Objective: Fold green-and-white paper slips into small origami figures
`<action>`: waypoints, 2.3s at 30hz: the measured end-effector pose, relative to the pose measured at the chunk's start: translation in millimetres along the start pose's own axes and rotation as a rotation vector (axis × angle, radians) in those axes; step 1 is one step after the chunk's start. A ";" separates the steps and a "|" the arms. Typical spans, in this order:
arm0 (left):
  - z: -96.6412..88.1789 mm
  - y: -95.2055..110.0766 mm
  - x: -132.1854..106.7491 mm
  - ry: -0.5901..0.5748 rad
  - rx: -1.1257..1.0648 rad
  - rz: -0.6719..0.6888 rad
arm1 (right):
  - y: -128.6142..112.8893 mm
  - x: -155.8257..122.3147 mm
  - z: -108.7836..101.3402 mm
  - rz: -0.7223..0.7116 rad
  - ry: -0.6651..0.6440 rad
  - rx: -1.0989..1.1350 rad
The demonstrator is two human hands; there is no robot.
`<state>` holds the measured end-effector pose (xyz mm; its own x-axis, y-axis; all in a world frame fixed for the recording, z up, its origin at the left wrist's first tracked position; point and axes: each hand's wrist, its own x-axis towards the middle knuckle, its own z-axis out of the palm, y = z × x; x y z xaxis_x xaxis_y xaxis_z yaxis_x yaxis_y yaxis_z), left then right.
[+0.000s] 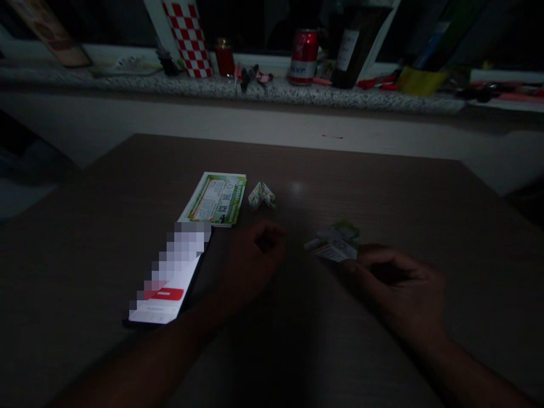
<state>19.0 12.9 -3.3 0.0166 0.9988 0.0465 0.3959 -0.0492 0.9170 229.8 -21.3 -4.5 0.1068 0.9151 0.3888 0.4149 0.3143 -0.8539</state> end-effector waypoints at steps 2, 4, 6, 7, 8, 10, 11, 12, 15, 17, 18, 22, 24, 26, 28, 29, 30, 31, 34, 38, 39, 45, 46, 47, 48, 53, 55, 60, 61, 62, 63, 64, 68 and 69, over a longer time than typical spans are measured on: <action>2.2 3.3 -4.2 -0.019 -0.027 0.021 | 1.4 3.1 -0.7 0.091 -0.029 0.017; 5.7 6.0 -8.8 -0.039 -0.032 0.052 | 2.0 5.8 -0.2 0.165 -0.074 0.045; 8.5 6.9 -11.7 -0.049 -0.033 0.069 | 2.2 7.3 0.7 0.207 -0.123 0.083; 9.4 6.7 -12.4 -0.054 -0.047 0.071 | 2.5 7.7 1.2 0.215 -0.145 0.104; 9.9 6.2 -12.7 -0.062 -0.071 0.068 | 3.0 7.8 1.7 0.219 -0.163 0.124; 10.1 5.0 -12.7 -0.105 -0.134 0.055 | 4.9 7.8 2.4 0.225 -0.188 0.156; 10.0 4.5 -12.7 -0.136 -0.160 0.046 | 6.1 7.8 2.6 0.225 -0.200 0.166; 9.8 4.1 -12.8 -0.166 -0.176 0.039 | 7.4 7.9 2.6 0.221 -0.212 0.174; 8.8 2.9 -13.4 -0.163 -0.133 0.089 | 11.1 9.1 2.0 0.166 -0.271 0.191; 7.8 1.8 -13.8 -0.102 -0.057 0.198 | 13.9 10.4 2.0 0.118 -0.334 0.172; 7.1 1.3 -13.8 -0.076 -0.002 0.266 | 15.6 11.1 2.4 0.100 -0.368 0.152; 4.8 0.7 -13.5 -0.130 0.248 0.512 | 25.3 14.0 6.4 0.004 -0.484 0.031; 4.6 0.5 -13.2 -0.243 0.339 0.563 | 30.1 15.5 7.2 -0.115 -0.483 -0.055; 4.8 -0.6 -12.6 -0.343 0.408 0.556 | 33.0 16.4 5.8 -0.202 -0.473 -0.159; 4.8 -2.2 -11.5 -0.407 0.457 0.522 | 33.1 16.5 3.1 -0.256 -0.477 -0.239; 4.6 -2.9 -10.7 -0.428 0.470 0.505 | 32.3 16.2 1.8 -0.277 -0.490 -0.260; 4.2 -3.5 -9.8 -0.447 0.478 0.490 | 31.0 15.8 0.7 -0.296 -0.514 -0.273; 3.6 -3.7 -8.8 -0.465 0.484 0.480 | 29.5 15.3 0.0 -0.309 -0.547 -0.279; 1.8 -3.1 -6.3 -0.514 0.503 0.454 | 24.5 14.3 -0.4 -0.329 -0.655 -0.303; 0.6 -1.5 -5.2 -0.546 0.533 0.433 | 20.5 14.8 0.1 -0.347 -0.717 -0.331; 0.5 -1.5 -5.4 -0.547 0.537 0.431 | 20.2 15.1 -0.1 -0.346 -0.722 -0.336; 0.2 -2.8 -6.5 -0.547 0.539 0.448 | 20.4 16.2 -2.1 -0.341 -0.743 -0.354; -0.1 -2.6 -6.6 -0.548 0.547 0.452 | 20.4 16.4 -2.2 -0.342 -0.747 -0.353; -0.5 -2.1 -6.7 -0.552 0.561 0.457 | 20.2 16.6 -2.2 -0.343 -0.751 -0.351; -1.0 -1.4 -6.9 -0.555 0.578 0.465 | 20.0 16.8 -2.1 -0.342 -0.757 -0.350; -5.4 4.1 -7.8 -0.589 0.684 0.543 | 18.7 18.0 -1.8 -0.349 -0.754 -0.340; -7.1 5.9 -7.8 -0.602 0.713 0.544 | 18.5 18.3 -2.0 -0.354 -0.751 -0.342; -9.7 5.7 -6.0 -0.600 0.705 0.494 | 20.1 17.9 -1.8 -0.360 -0.730 -0.351; -9.8 4.8 -5.8 -0.595 0.701 0.480 | 20.8 17.6 -1.7 -0.367 -0.721 -0.348; -9.7 3.7 -5.6 -0.589 0.699 0.466 | 21.6 17.3 -1.5 -0.372 -0.715 -0.348; -9.4 2.4 -5.6 -0.579 0.698 0.455 | 22.5 16.8 -1.4 -0.377 -0.705 -0.347; -8.9 1.1 -5.7 -0.565 0.695 0.449 | 23.5 16.4 -1.3 -0.379 -0.699 -0.348; -4.9 -3.5 -7.2 -0.494 0.691 0.445 | 27.3 14.8 -0.4 -0.349 -0.675 -0.377; -3.7 -4.2 -7.6 -0.477 0.693 0.445 | 28.4 14.4 0.1 -0.342 -0.666 -0.384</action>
<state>13.9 5.5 -6.0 0.6095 0.7923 0.0277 0.7168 -0.5658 0.4075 243.1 0.8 -23.1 -0.5865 0.7806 0.2160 0.6189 0.6040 -0.5022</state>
